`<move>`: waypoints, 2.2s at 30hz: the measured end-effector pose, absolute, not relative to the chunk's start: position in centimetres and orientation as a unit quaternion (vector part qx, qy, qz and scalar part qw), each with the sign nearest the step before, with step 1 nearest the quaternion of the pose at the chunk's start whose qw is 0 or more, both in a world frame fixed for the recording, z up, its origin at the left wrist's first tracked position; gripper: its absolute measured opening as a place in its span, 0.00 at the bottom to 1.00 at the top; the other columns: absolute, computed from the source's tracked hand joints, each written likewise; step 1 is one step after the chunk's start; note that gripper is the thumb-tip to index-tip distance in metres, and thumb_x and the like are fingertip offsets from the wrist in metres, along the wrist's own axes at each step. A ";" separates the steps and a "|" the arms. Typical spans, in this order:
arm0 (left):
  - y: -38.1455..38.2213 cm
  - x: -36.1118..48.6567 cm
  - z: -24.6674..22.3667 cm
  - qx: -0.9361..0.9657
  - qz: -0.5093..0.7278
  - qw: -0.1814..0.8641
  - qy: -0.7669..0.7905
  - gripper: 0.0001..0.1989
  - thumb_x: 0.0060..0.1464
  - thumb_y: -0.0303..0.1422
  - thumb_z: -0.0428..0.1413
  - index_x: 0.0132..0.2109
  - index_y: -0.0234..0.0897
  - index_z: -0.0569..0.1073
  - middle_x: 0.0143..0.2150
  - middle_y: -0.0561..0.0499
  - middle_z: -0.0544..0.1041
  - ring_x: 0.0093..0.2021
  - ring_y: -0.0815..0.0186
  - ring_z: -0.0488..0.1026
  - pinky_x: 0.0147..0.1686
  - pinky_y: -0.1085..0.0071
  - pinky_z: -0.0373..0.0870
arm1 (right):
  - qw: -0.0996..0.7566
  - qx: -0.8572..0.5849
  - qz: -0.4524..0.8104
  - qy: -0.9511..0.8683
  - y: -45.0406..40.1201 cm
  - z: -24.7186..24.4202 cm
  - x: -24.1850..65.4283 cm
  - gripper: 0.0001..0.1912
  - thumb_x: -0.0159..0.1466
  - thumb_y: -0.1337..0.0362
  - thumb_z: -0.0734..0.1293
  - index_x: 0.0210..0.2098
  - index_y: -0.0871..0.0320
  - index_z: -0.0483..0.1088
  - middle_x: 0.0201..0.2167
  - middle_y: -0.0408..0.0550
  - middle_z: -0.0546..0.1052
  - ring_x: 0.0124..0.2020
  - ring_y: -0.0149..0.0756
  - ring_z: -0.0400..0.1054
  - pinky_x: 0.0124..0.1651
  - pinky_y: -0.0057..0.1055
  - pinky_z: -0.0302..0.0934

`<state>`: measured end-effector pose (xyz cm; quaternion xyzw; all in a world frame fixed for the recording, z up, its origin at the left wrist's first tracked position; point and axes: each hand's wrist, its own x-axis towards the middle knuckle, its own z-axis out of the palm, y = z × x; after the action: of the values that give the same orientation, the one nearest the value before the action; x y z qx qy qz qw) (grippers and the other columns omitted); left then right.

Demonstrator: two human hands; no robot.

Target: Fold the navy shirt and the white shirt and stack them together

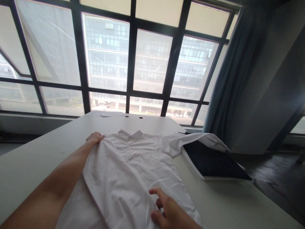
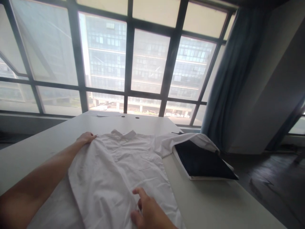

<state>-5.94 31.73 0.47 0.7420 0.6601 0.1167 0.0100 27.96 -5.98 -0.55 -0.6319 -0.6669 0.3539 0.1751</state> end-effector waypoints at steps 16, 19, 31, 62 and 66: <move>20.6 -7.3 -3.8 0.844 0.073 -0.006 0.532 0.34 0.66 0.48 0.43 0.68 0.28 0.64 0.72 0.36 0.58 0.72 0.52 0.55 0.69 0.57 0.51 | 0.185 -0.403 0.157 -0.883 -6.6 0.2 25.7 0.33 0.71 0.48 0.68 0.68 0.58 0.62 0.67 0.56 0.61 0.68 0.52 0.53 0.72 0.49 0.40; 20.6 -9.4 -4.8 0.840 0.071 0.026 0.538 0.36 0.67 0.48 0.39 0.71 0.27 0.59 0.73 0.38 0.54 0.74 0.55 0.50 0.70 0.58 0.49 | 0.134 -0.384 0.225 -0.885 -6.7 -0.1 25.9 0.42 0.70 0.40 0.66 0.73 0.57 0.53 0.71 0.54 0.52 0.71 0.50 0.43 0.73 0.47 0.29; 15.8 -2.2 -1.8 0.882 0.031 0.002 0.471 0.31 0.70 0.43 0.37 0.72 0.31 0.59 0.73 0.37 0.53 0.74 0.53 0.46 0.70 0.47 0.40 | 0.107 -0.374 0.218 -0.895 -6.1 -1.1 26.5 0.47 0.68 0.34 0.64 0.74 0.56 0.50 0.71 0.55 0.47 0.72 0.53 0.39 0.72 0.53 0.27; 25.4 -3.4 -1.6 0.792 0.031 -0.107 0.600 0.30 0.68 0.41 0.37 0.69 0.29 0.63 0.72 0.35 0.57 0.73 0.52 0.51 0.68 0.46 0.42 | 0.078 -0.345 0.158 -0.922 -5.8 -1.6 26.6 0.36 0.73 0.40 0.61 0.73 0.45 0.49 0.72 0.56 0.46 0.72 0.53 0.36 0.69 0.62 0.33; 20.0 -2.7 -2.0 0.833 0.049 -0.119 0.538 0.30 0.68 0.43 0.39 0.66 0.28 0.68 0.68 0.34 0.65 0.70 0.50 0.58 0.67 0.48 0.47 | 0.096 -0.362 0.203 -0.905 -6.5 0.3 26.5 0.41 0.69 0.34 0.62 0.73 0.47 0.53 0.72 0.56 0.47 0.72 0.51 0.36 0.71 0.58 0.27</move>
<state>-2.73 20.02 -1.96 0.8332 0.5378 0.0490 -0.1188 26.46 -6.53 0.31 -0.3618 -0.9047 0.2032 0.0963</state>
